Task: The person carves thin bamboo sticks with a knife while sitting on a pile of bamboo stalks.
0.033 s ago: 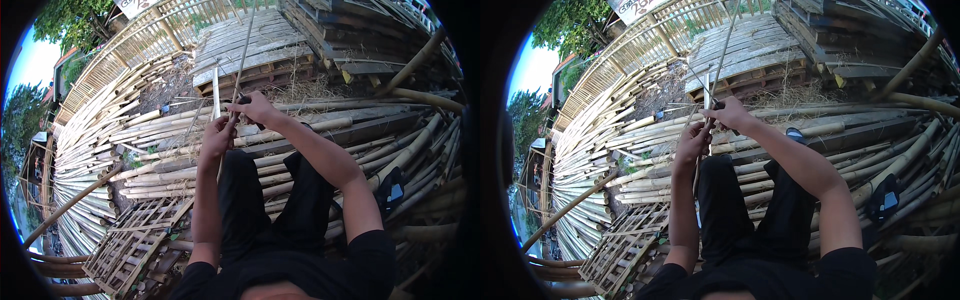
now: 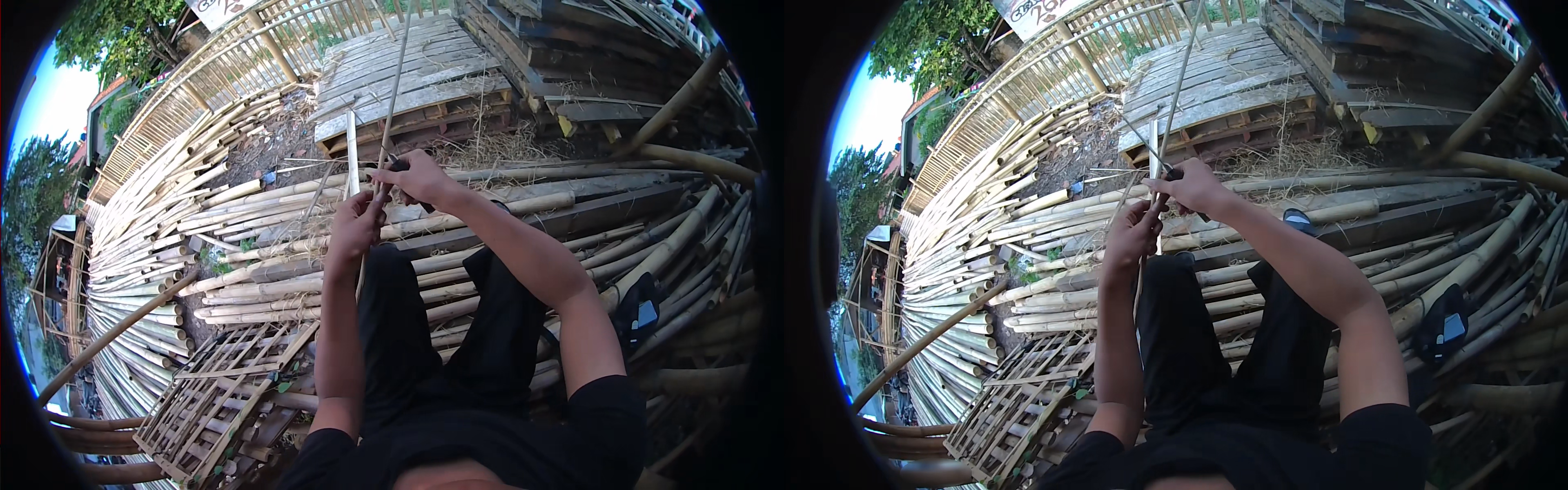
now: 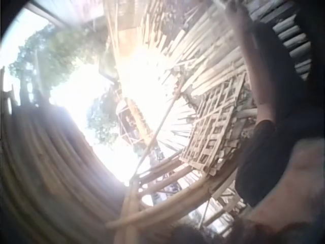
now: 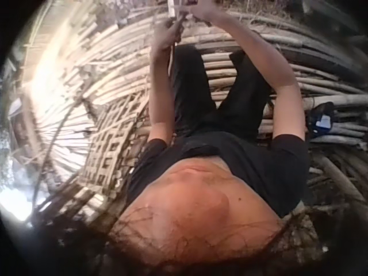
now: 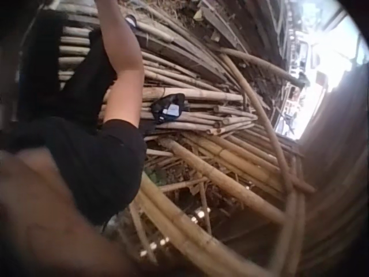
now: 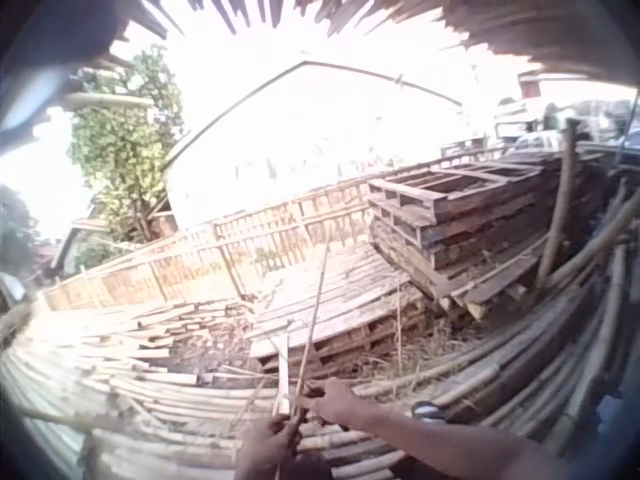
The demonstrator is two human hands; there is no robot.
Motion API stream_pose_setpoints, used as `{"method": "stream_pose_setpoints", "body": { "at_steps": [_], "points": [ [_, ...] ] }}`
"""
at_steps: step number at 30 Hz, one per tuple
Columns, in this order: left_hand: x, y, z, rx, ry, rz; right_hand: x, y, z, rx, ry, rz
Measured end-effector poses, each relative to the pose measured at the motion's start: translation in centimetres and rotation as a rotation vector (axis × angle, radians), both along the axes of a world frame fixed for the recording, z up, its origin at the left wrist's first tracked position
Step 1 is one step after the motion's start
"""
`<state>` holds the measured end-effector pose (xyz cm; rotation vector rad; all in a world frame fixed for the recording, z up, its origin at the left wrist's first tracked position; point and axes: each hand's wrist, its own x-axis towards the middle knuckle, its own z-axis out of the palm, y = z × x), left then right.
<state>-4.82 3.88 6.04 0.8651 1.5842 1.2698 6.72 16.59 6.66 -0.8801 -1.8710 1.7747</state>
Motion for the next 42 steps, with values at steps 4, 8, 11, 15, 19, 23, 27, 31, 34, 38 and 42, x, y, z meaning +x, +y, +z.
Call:
{"method": "stream_pose_setpoints", "body": {
  "at_steps": [4,8,11,15,19,23,27,31,34,38,42],
  "points": [
    [1.5,-0.4,-1.3,0.031,-0.074,0.091,0.5,0.8,-0.7,0.226,-0.149,-0.039],
    [2.1,-0.2,-3.4,0.097,-0.054,0.189,1.4,1.7,-2.1,0.629,-0.218,-0.095],
    [1.6,0.2,-5.0,0.088,-0.008,0.236,2.2,2.1,-2.2,0.648,-0.307,-0.047],
    [1.2,0.5,-5.1,0.102,0.042,0.261,2.8,1.7,-2.1,0.645,-0.465,0.056],
    [1.1,0.8,-3.2,0.094,0.059,0.237,2.8,1.6,-2.5,0.634,-0.517,0.096],
    [0.7,1.3,-3.8,0.145,0.021,0.226,2.2,1.0,-2.3,0.711,-0.548,0.130],
    [0.5,0.9,-3.9,0.116,-0.088,0.143,1.7,1.2,-2.9,0.708,-0.564,0.109],
    [0.8,-0.4,-3.3,0.102,-0.151,0.009,1.4,0.8,-2.7,0.679,-0.589,0.069],
    [1.0,-1.8,-2.5,0.104,-0.323,0.026,1.4,0.8,-3.1,0.762,-0.566,0.046],
    [1.0,-2.0,-2.9,0.122,-0.321,0.097,1.1,-0.2,-2.2,0.823,-0.562,0.044],
    [1.4,-1.9,-3.4,0.167,-0.131,0.124,1.2,-1.0,-1.8,0.870,-0.661,0.132]
  ]
}}
